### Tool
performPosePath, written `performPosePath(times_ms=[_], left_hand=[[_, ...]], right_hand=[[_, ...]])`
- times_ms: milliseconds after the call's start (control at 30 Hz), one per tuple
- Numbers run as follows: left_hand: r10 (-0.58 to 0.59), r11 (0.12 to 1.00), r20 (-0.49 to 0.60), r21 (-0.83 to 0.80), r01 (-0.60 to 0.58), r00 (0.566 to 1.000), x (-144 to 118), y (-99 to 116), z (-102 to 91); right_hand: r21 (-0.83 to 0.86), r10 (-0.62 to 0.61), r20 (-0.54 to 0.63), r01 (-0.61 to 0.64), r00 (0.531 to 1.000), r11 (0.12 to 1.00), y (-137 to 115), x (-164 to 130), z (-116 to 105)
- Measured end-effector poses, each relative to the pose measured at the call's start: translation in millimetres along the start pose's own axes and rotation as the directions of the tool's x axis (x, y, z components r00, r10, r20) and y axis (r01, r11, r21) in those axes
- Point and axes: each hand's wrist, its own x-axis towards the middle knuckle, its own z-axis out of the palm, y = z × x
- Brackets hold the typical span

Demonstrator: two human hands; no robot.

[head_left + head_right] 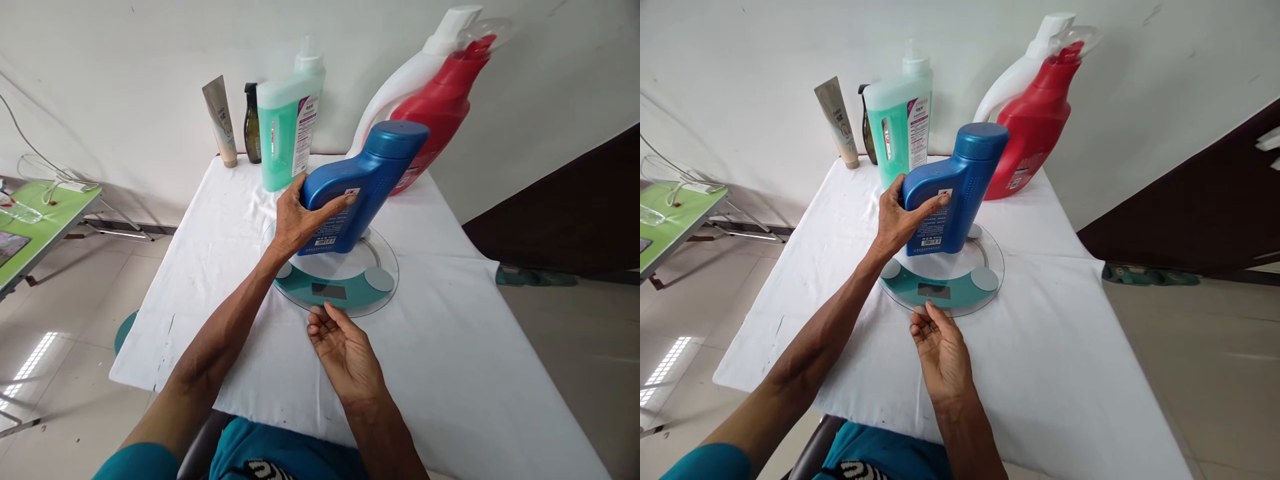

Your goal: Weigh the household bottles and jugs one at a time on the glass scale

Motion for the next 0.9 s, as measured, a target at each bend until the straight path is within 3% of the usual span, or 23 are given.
performPosePath(times_ms=[200, 667, 900], left_hand=[[0.003, 1.000, -0.007, 0.004, -0.003, 1.000, 0, -2, 0.1], [0.004, 1.000, 0.002, -0.019, -0.004, 1.000, 1, -4, 1.2], [0.037, 0.998, -0.001, -0.050, -0.037, 0.999, 1, -6, 1.8]], right_hand=[[0.041, -0.006, -0.050, 0.008, 0.999, 0.999, 2, -5, 8], [0.168, -0.011, 0.001, 0.011, 1.000, 0.986, 8, -9, 16], [0.168, -0.010, -0.049, 0.018, 0.999, 0.986, 6, -8, 18]])
